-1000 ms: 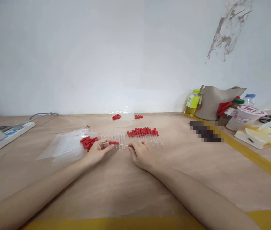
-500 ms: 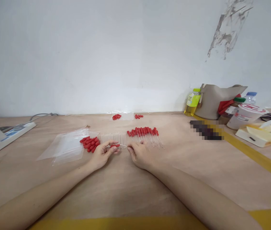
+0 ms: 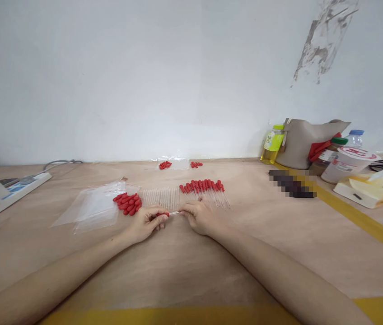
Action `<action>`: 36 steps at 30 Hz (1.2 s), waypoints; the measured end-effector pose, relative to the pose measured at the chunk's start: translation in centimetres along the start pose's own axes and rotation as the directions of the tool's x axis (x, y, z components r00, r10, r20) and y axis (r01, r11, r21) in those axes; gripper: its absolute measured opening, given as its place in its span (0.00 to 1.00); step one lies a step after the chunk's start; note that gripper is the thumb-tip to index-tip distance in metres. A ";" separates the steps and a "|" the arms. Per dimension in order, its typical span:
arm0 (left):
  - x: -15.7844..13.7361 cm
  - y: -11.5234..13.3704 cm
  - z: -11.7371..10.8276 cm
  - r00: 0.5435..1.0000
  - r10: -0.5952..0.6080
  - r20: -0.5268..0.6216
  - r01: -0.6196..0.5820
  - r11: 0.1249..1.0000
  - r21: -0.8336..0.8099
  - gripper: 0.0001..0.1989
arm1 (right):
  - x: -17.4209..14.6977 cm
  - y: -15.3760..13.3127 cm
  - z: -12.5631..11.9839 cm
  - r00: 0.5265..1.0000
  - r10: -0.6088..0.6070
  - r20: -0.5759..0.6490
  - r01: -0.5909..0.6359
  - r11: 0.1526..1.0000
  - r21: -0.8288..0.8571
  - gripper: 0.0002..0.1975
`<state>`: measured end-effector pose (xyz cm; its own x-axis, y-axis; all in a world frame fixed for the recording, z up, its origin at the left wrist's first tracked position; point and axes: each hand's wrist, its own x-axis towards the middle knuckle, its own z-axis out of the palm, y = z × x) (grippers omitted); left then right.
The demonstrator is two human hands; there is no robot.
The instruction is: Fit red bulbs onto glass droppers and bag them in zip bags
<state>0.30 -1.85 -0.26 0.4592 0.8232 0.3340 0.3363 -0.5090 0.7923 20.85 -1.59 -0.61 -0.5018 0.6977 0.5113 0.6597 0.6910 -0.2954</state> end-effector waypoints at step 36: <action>0.4 0.0 -3.1 0.971 0.226 -0.082 -0.164 0.870 0.465 0.16 | 1.6 -2.4 -2.5 0.972 0.175 0.154 -0.144 0.971 -0.190 0.12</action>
<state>-2.07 -0.72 1.51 0.4547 0.7044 0.5451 0.5995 -0.6947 0.3975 19.86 -2.64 2.90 -0.4589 0.8284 0.3213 0.8195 0.5343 -0.2073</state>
